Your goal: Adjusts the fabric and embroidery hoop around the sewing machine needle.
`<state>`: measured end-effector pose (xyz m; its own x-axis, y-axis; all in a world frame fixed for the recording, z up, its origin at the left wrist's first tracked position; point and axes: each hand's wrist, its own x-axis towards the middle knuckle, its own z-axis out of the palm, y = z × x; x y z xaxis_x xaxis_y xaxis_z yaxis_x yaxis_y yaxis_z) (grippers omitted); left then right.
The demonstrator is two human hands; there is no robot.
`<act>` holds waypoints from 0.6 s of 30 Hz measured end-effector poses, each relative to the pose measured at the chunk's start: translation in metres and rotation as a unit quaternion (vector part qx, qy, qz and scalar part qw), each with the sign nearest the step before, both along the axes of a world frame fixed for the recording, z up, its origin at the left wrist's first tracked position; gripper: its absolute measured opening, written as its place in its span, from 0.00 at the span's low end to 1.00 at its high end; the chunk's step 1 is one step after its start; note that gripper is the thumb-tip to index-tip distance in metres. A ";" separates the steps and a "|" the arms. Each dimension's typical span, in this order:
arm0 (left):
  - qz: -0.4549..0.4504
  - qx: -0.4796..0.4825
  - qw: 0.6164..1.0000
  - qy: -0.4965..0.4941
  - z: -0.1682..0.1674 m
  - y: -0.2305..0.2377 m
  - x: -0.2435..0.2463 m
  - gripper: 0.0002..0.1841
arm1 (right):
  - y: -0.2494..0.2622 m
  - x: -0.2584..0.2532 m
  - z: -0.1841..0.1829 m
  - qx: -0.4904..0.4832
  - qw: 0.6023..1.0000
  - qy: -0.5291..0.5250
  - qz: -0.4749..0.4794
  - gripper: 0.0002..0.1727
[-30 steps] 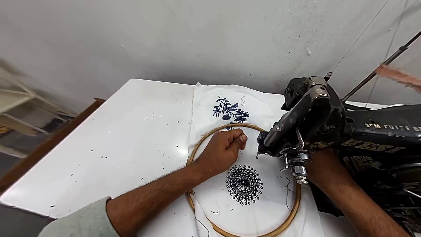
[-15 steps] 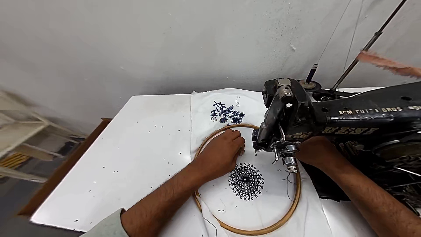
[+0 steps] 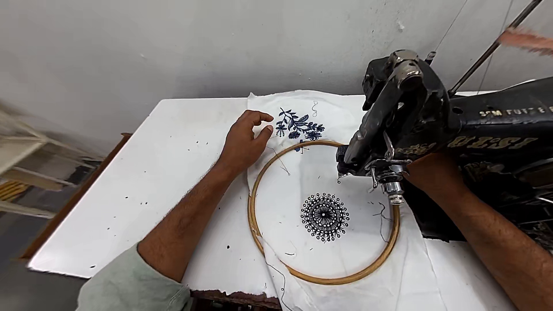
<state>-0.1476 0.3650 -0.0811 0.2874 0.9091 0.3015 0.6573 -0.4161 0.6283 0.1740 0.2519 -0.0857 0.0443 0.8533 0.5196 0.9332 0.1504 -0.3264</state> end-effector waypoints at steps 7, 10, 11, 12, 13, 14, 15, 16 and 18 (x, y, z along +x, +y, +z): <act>-0.177 0.031 0.983 0.030 0.005 -0.005 0.001 0.19 | 0.001 0.002 -0.004 0.027 0.997 0.064 0.035 0.13; -0.281 -0.043 0.953 0.108 0.008 -0.005 -0.004 0.20 | 0.001 0.001 -0.002 0.043 0.997 0.041 0.038 0.14; -0.292 -0.048 0.947 0.122 0.007 -0.004 -0.004 0.19 | 0.000 0.000 -0.002 0.044 0.998 0.032 0.036 0.14; -0.295 -0.046 0.946 0.124 0.007 -0.004 -0.004 0.14 | 0.000 0.000 -0.001 0.045 0.998 0.021 0.033 0.15; -0.295 -0.043 0.947 0.119 0.007 -0.003 -0.004 0.08 | 0.000 0.000 -0.002 0.044 0.999 0.006 0.028 0.16; -0.293 -0.040 0.949 0.111 0.007 -0.002 -0.004 0.06 | 0.000 0.000 -0.002 0.040 0.999 -0.008 0.022 0.16; -0.287 -0.036 0.952 0.100 0.007 -0.002 -0.004 0.06 | -0.001 0.000 -0.002 0.035 0.999 -0.019 0.016 0.16; -0.274 -0.031 0.958 0.083 0.006 -0.001 -0.004 0.07 | -0.002 0.001 -0.002 0.022 0.999 -0.022 0.010 0.15; -0.212 -0.015 0.976 0.040 0.005 0.001 -0.006 0.08 | -0.002 0.002 -0.002 -0.004 1.000 -0.022 -0.008 0.13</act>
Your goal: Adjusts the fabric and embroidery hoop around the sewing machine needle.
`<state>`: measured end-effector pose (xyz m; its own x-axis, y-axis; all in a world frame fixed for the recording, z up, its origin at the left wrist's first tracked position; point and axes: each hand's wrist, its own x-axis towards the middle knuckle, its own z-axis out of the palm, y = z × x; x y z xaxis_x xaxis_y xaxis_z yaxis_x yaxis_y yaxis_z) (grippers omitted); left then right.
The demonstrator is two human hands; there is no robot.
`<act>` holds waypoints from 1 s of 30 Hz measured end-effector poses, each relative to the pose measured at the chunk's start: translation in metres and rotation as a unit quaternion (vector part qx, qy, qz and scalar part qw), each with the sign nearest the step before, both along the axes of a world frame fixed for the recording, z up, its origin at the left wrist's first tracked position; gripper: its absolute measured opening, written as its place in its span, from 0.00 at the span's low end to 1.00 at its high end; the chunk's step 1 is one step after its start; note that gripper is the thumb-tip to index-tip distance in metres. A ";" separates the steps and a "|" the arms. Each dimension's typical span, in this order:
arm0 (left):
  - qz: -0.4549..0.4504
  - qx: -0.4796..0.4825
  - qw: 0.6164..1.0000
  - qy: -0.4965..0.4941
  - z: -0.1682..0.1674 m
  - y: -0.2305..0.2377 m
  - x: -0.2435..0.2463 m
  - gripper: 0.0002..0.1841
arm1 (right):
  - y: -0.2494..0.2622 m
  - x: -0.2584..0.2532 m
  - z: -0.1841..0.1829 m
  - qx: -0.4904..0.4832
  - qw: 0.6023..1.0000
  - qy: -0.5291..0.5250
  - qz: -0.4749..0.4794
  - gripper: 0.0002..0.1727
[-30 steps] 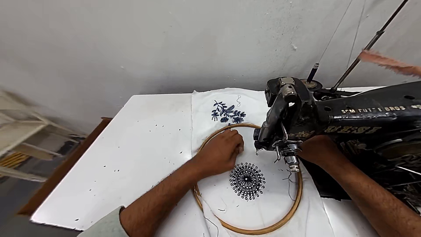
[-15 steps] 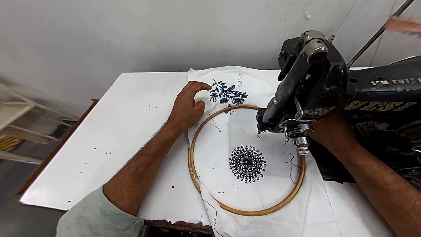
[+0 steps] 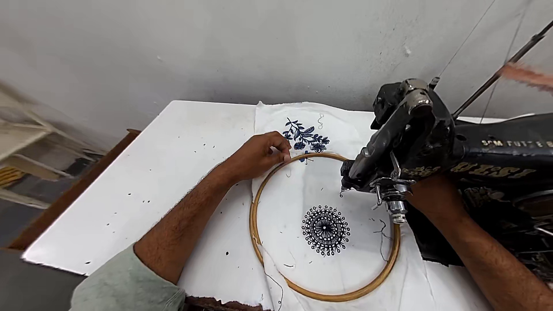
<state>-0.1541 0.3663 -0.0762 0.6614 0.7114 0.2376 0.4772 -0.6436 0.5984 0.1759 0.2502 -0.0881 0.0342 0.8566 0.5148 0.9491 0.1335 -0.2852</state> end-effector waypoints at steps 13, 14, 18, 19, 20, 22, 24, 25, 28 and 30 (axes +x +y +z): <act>0.256 -0.002 0.966 -0.043 0.001 0.013 -0.021 0.13 | 0.001 0.003 0.000 -0.022 0.999 0.027 -0.033 0.14; 0.222 -0.014 0.975 -0.001 0.002 0.013 -0.020 0.14 | 0.001 0.002 0.001 -0.024 0.999 0.024 -0.030 0.14; 0.193 -0.012 0.977 0.085 0.003 0.013 -0.018 0.06 | 0.001 0.002 0.001 -0.013 1.000 0.016 -0.018 0.14; 0.203 -0.012 0.976 0.077 0.004 0.014 -0.019 0.06 | 0.001 0.001 0.001 -0.008 1.000 0.013 -0.017 0.15; 0.214 -0.015 0.975 0.060 0.004 0.014 -0.020 0.06 | 0.002 0.001 -0.001 0.012 1.000 0.003 -0.012 0.17; 0.233 -0.027 0.972 0.013 0.000 0.015 -0.019 0.06 | 0.004 0.001 -0.003 0.034 0.999 -0.002 -0.004 0.18; 0.244 -0.039 0.968 -0.036 -0.004 0.015 -0.018 0.06 | 0.003 0.000 -0.001 0.021 1.000 -0.003 -0.008 0.18; 0.248 -0.037 0.966 -0.059 -0.005 0.016 -0.019 0.07 | 0.002 0.000 -0.001 0.017 1.000 -0.007 -0.012 0.18; 0.281 -0.020 0.954 -0.104 -0.005 0.021 -0.025 0.11 | 0.004 0.002 -0.001 0.014 1.000 -0.008 -0.015 0.18; 0.316 -0.004 0.943 -0.106 -0.004 0.028 -0.032 0.14 | 0.005 0.003 -0.001 0.017 1.000 0.007 -0.010 0.18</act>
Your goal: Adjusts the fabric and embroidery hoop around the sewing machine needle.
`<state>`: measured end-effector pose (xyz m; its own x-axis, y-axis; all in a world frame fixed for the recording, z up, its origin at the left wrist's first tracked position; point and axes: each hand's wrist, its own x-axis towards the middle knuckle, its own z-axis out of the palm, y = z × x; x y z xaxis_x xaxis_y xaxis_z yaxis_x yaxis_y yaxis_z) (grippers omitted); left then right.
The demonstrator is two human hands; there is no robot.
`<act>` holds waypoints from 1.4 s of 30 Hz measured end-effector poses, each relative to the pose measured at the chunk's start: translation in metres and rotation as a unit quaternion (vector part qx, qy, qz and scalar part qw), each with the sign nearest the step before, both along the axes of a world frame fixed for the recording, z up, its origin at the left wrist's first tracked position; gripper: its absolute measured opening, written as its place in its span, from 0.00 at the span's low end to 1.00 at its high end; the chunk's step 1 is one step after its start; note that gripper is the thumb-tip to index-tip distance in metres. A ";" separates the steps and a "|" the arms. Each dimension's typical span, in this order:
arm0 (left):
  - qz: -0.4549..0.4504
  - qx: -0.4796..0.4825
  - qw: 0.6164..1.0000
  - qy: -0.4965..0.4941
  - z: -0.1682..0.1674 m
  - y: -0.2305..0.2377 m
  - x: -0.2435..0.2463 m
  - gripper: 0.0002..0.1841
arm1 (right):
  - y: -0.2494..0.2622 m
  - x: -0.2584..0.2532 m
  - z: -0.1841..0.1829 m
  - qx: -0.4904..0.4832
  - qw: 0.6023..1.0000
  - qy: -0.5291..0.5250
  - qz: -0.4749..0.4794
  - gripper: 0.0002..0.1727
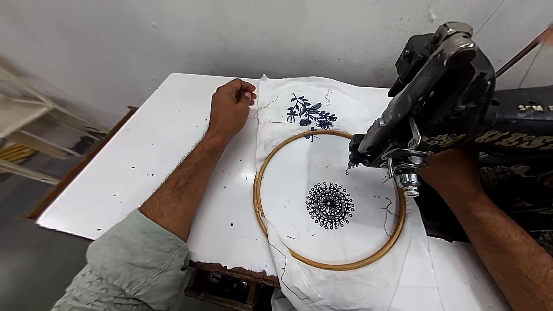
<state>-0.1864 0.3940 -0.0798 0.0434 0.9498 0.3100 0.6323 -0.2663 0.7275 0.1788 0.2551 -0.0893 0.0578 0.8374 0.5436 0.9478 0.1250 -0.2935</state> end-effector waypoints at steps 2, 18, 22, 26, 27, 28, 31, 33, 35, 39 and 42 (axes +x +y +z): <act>0.015 0.002 1.000 0.026 -0.004 0.008 -0.008 0.16 | 0.001 0.001 0.000 -0.002 0.999 0.032 0.008 0.18; 0.138 0.010 0.990 0.010 -0.010 -0.021 -0.017 0.16 | 0.012 0.008 -0.003 -0.056 0.981 0.187 -0.008 0.17; 0.157 0.001 0.987 0.033 -0.013 -0.050 -0.012 0.15 | 0.010 0.009 -0.005 -0.056 0.972 0.228 -0.005 0.18; 0.170 0.004 0.985 0.032 -0.013 -0.080 -0.010 0.15 | 0.007 0.009 -0.004 -0.070 0.970 0.232 0.002 0.18; 0.174 0.005 0.984 0.032 -0.014 -0.086 -0.009 0.16 | 0.005 0.010 -0.004 -0.071 0.969 0.235 0.001 0.18; 0.177 0.003 0.984 0.033 -0.014 -0.091 -0.007 0.16 | 0.004 0.011 -0.004 -0.078 0.969 0.234 -0.005 0.18; 0.185 0.004 0.982 0.037 -0.015 -0.104 -0.002 0.15 | 0.000 0.013 0.000 -0.106 0.969 0.220 -0.037 0.20; 0.191 0.004 0.981 0.043 -0.016 -0.111 -0.001 0.16 | -0.003 0.014 -0.001 -0.093 0.975 0.199 -0.040 0.20; 0.200 0.002 0.979 0.048 -0.016 -0.118 0.001 0.16 | -0.006 0.013 -0.003 -0.080 0.979 0.184 -0.034 0.19; 0.213 -0.006 0.975 0.057 -0.015 -0.132 0.007 0.16 | -0.017 0.012 0.007 -0.119 0.975 0.180 -0.043 0.19; 0.218 -0.003 0.974 0.062 -0.015 -0.140 0.010 0.16 | -0.022 0.011 0.012 -0.152 0.972 0.172 -0.046 0.19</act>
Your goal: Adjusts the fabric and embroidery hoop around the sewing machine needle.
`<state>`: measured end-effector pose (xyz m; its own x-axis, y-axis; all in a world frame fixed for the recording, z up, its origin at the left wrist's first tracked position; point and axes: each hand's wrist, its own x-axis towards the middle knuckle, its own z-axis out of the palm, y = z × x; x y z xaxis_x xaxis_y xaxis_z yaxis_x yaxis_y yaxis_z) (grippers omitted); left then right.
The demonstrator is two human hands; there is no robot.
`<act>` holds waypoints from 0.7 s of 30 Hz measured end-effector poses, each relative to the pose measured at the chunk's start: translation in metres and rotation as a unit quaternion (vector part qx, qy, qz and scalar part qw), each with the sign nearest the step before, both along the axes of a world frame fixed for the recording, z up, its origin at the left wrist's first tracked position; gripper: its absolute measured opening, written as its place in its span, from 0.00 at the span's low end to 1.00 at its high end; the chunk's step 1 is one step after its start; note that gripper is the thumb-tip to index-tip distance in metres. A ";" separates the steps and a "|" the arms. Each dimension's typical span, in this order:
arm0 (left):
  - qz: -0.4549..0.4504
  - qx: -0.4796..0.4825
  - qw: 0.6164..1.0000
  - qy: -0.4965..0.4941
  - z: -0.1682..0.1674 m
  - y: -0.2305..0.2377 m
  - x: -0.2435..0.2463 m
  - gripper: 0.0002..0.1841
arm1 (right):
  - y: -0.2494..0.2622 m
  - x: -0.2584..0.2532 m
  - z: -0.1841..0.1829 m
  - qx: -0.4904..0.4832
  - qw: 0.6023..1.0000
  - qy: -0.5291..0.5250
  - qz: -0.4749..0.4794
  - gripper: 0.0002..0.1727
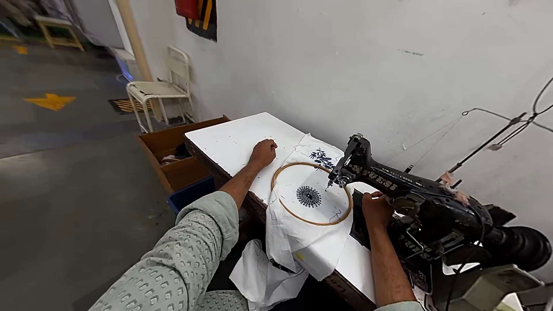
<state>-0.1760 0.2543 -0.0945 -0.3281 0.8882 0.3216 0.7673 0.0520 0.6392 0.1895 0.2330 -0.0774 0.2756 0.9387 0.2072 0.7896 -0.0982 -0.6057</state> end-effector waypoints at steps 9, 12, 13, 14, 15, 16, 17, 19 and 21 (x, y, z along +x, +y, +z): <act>0.005 -0.011 0.999 0.039 -0.003 -0.008 0.007 0.15 | -0.002 0.002 -0.005 0.025 0.999 0.038 0.026 0.19; 0.007 -0.017 0.999 0.050 -0.004 -0.008 0.008 0.14 | -0.001 0.003 -0.005 0.027 0.998 0.043 0.040 0.20; 0.011 -0.019 0.998 0.053 -0.004 -0.007 0.008 0.14 | -0.001 0.003 -0.005 0.025 0.998 0.045 0.044 0.21; 0.014 -0.020 0.998 0.058 -0.004 -0.007 0.008 0.15 | -0.001 0.003 -0.005 0.024 0.997 0.048 0.048 0.21; 0.017 -0.022 0.998 0.063 -0.004 -0.007 0.008 0.15 | 0.000 0.003 -0.005 0.026 0.997 0.051 0.053 0.21; 0.018 -0.023 0.997 0.069 -0.004 -0.006 0.009 0.15 | 0.000 0.003 -0.005 0.024 0.997 0.047 0.059 0.21; 0.017 -0.025 0.997 0.075 -0.004 -0.006 0.009 0.15 | -0.001 0.003 -0.005 0.017 0.997 0.035 0.071 0.21; 0.015 -0.027 0.996 0.083 -0.005 -0.006 0.009 0.15 | -0.005 0.003 -0.006 0.034 0.989 0.003 0.145 0.21; 0.013 -0.029 0.996 0.089 -0.003 -0.005 0.010 0.15 | -0.007 0.000 -0.008 0.068 0.965 -0.052 0.249 0.17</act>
<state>-0.1665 0.2490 -0.0979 -0.2937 0.8992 0.3244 0.8660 0.1066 0.4885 0.1892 0.2256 -0.0857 -0.2309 0.9114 0.3407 0.7758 0.3838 -0.5009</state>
